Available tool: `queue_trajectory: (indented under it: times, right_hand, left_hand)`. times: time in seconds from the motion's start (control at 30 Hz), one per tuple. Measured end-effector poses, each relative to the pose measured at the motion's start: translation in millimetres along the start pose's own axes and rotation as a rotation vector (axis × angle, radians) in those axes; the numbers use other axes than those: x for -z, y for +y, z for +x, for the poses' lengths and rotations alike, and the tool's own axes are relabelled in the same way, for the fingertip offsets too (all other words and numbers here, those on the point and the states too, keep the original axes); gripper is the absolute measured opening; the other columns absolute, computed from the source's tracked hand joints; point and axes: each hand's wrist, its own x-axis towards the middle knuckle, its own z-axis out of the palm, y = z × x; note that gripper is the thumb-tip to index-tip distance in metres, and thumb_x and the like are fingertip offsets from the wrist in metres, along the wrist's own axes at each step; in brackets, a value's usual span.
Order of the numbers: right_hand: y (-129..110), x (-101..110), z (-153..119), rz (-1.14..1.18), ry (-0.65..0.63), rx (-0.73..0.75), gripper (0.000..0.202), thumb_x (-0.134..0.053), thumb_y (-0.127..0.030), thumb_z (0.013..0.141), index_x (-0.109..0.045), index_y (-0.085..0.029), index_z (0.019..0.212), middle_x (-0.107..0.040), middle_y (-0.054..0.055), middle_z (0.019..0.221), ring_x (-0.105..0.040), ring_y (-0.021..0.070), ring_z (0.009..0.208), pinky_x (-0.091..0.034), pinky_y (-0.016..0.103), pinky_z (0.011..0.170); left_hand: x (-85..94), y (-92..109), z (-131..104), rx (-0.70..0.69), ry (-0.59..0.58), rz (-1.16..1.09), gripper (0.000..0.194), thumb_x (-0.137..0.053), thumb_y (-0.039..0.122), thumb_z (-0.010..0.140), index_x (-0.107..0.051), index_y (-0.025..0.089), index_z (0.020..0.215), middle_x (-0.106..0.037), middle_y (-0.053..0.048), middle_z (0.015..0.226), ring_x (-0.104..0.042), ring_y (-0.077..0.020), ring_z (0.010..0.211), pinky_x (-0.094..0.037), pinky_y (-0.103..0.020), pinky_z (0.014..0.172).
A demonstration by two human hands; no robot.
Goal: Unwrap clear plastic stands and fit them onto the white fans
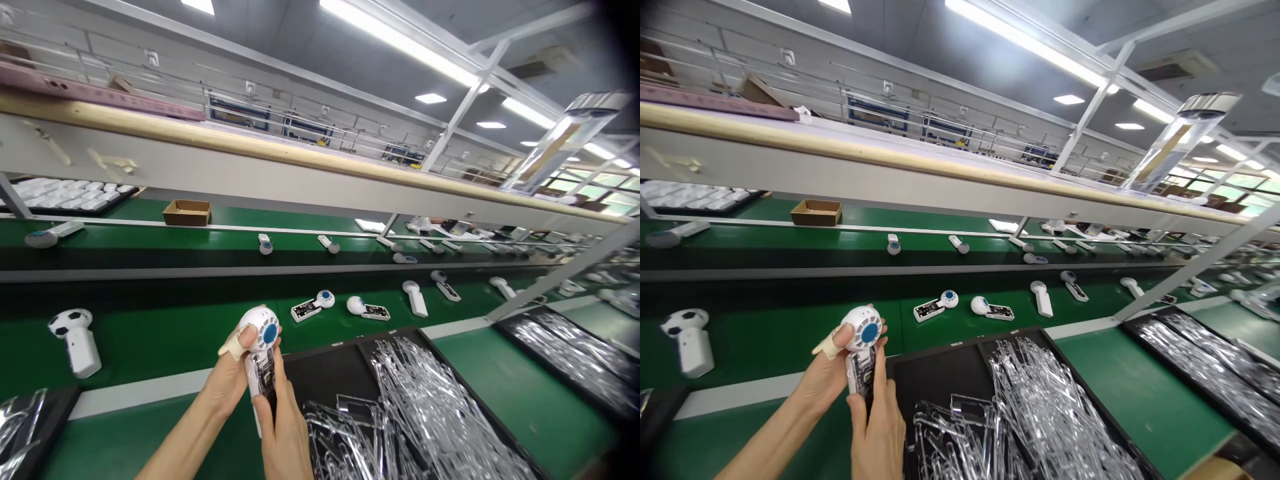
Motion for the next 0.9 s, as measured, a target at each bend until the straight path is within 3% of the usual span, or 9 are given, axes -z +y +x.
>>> queue_trajectory:
  times: [0.13, 0.23, 0.33, 0.4, 0.5, 0.63, 0.73, 0.83, 0.9]
  right_hand:
    - [-9, 29, 0, -0.149, -0.026, 0.139, 0.055, -0.041, -0.041, 0.093, -0.023, -0.038, 0.144, -0.062, 0.004, 0.095, -0.064, 0.0208, 0.079, -0.053, 0.029, 0.060]
    - [-16, 40, 1, -0.175, -0.073, 0.203, 0.051, -0.046, -0.040, 0.091, -0.033, -0.039, 0.140, -0.061, 0.003, 0.098, -0.062, 0.0205, 0.090, -0.052, 0.031, 0.071]
    - [-16, 34, 6, 0.075, 0.011, -0.048, 0.036, -0.035, -0.036, 0.094, -0.055, -0.027, 0.123, -0.064, 0.003, 0.098, -0.061, 0.0180, 0.089, -0.049, 0.028, 0.076]
    - [-12, 24, 11, 0.278, 0.116, -0.289, 0.044, -0.026, -0.038, 0.095, -0.065, -0.019, 0.087, -0.065, 0.003, 0.078, -0.061, 0.0169, 0.074, -0.047, 0.026, 0.068]
    - [-5, 9, 15, 0.443, 0.215, -0.425, 0.052, -0.024, -0.044, 0.094, -0.050, -0.021, 0.054, -0.055, 0.000, 0.055, -0.055, 0.0156, 0.057, -0.043, 0.026, 0.059]
    - [-2, 0, 14, 0.452, 0.253, -0.354, 0.050, -0.025, -0.045, 0.093, -0.047, -0.022, 0.054, -0.052, -0.001, 0.053, -0.052, 0.0148, 0.055, -0.040, 0.025, 0.058]
    - [5, 3, 17, 0.323, 0.095, -0.325, 0.052, -0.022, -0.042, 0.095, -0.054, -0.021, 0.060, -0.058, 0.001, 0.058, -0.055, 0.0158, 0.058, -0.041, 0.025, 0.058]
    - [28, 21, 22, 0.178, -0.141, -0.233, 0.043, -0.031, -0.038, 0.094, -0.067, -0.019, 0.080, -0.066, 0.004, 0.076, -0.061, 0.0184, 0.075, -0.044, 0.027, 0.069]
    - [51, 42, 23, 0.027, -0.250, -0.190, 0.029, -0.045, -0.031, 0.089, -0.066, -0.018, 0.104, -0.066, 0.007, 0.099, -0.059, 0.0226, 0.096, -0.043, 0.032, 0.085]
  left_hand:
    - [11.7, -7, -19, 0.143, -0.011, 0.285, 0.062, -0.077, 0.048, 0.060, -0.063, 0.016, 0.111, -0.065, -0.014, 0.116, -0.055, -0.0302, 0.112, -0.044, -0.036, 0.094]
    - [16.4, -6, -37, 0.213, 0.054, 0.456, 0.056, -0.073, 0.050, 0.064, -0.064, 0.016, 0.107, -0.065, -0.012, 0.115, -0.056, -0.0320, 0.111, -0.049, -0.036, 0.085]
    - [15.6, -5, -49, 0.081, 0.149, 0.526, 0.055, -0.073, 0.052, 0.062, -0.064, 0.019, 0.105, -0.065, -0.009, 0.113, -0.055, -0.0314, 0.111, -0.048, -0.036, 0.087]
    - [15.0, -10, -52, -0.025, 0.191, 0.573, 0.054, -0.078, 0.049, 0.055, -0.066, 0.021, 0.100, -0.067, -0.007, 0.107, -0.056, -0.0309, 0.109, -0.045, -0.036, 0.094]
    - [18.3, -24, -53, -0.111, 0.235, 0.591, 0.050, -0.084, 0.045, 0.043, -0.068, 0.024, 0.086, -0.071, -0.007, 0.089, -0.061, -0.0331, 0.098, -0.046, -0.038, 0.093]
    - [26.6, -40, -54, -0.110, 0.258, 0.501, 0.048, -0.083, 0.051, 0.043, -0.066, 0.024, 0.078, -0.072, -0.008, 0.083, -0.064, -0.0340, 0.091, -0.049, -0.040, 0.087]
    - [33.8, -38, -45, -0.026, 0.276, 0.501, 0.050, -0.081, 0.051, 0.049, -0.066, 0.022, 0.087, -0.072, -0.008, 0.090, -0.064, -0.0312, 0.094, -0.050, -0.038, 0.085]
    - [55.2, -18, -9, 0.167, 0.270, 0.538, 0.055, -0.077, 0.049, 0.058, -0.064, 0.017, 0.101, -0.071, -0.009, 0.091, -0.066, -0.0267, 0.086, -0.053, -0.036, 0.076]
    - [83.2, 4, 27, 0.212, 0.280, 0.633, 0.053, -0.077, 0.046, 0.059, -0.064, 0.013, 0.097, -0.071, -0.011, 0.085, -0.067, -0.0251, 0.077, -0.055, -0.036, 0.071]
